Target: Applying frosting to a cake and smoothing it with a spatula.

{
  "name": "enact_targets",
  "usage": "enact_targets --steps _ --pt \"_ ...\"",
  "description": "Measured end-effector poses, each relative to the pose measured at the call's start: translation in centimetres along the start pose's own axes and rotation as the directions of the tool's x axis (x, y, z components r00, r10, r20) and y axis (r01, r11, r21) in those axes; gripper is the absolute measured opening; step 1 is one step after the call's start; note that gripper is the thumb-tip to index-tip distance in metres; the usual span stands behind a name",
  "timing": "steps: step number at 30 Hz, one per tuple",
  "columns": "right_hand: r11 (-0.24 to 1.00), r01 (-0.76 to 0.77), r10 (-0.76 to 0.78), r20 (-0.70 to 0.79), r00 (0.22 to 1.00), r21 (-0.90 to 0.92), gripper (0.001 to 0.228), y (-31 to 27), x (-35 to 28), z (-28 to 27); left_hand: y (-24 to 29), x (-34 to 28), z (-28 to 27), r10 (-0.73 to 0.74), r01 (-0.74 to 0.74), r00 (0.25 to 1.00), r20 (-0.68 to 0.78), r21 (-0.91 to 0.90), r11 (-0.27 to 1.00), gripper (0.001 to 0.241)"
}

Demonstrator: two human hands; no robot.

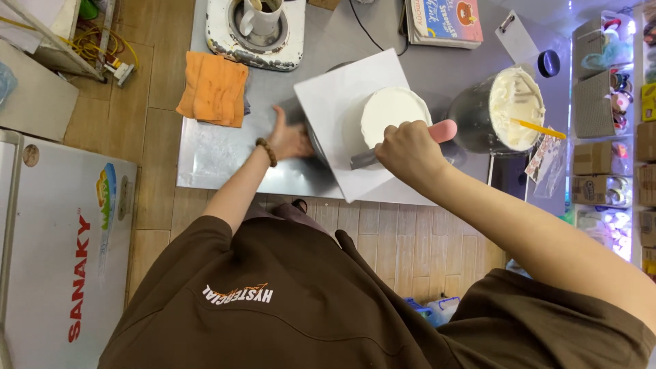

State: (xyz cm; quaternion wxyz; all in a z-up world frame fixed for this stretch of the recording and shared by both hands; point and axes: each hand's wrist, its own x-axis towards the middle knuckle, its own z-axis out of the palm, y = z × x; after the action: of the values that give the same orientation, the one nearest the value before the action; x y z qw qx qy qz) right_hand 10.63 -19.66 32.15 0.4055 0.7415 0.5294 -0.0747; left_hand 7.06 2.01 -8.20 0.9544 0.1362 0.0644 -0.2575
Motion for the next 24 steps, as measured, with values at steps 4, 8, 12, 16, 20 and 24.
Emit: enact_targets --steps 4,8,12,16,20,24 --pt "0.998 -0.020 0.020 0.013 1.000 0.063 0.011 -0.4 -0.6 -0.8 1.2 -0.5 0.2 0.393 -0.396 0.913 -0.109 -0.003 0.918 0.154" --pt "0.991 -0.050 0.048 0.024 0.999 0.127 0.013 -0.3 -1.3 -2.0 -0.6 -1.9 4.5 0.385 -0.388 0.909 -0.161 0.014 0.921 0.143" --pt "0.982 -0.057 0.053 0.027 0.998 0.178 0.015 0.1 -1.6 -3.7 -0.3 -2.1 1.9 0.019 -0.002 0.994 -0.110 0.149 0.989 0.148" --pt "0.978 -0.045 0.044 0.008 0.999 0.205 0.017 1.4 -1.2 -6.6 1.1 -1.3 0.2 0.170 -0.150 0.985 -0.040 0.303 0.941 0.152" --pt "0.976 -0.030 0.032 -0.009 0.999 0.218 0.019 4.2 -0.6 -9.9 -0.9 -3.3 6.8 0.037 0.001 0.987 -0.158 0.235 0.972 0.137" --pt "0.982 -0.082 0.105 -0.126 0.986 0.171 0.019 5.6 2.4 -9.5 -8.2 0.1 -3.7 -0.009 0.019 0.988 0.151 -0.065 0.998 0.146"
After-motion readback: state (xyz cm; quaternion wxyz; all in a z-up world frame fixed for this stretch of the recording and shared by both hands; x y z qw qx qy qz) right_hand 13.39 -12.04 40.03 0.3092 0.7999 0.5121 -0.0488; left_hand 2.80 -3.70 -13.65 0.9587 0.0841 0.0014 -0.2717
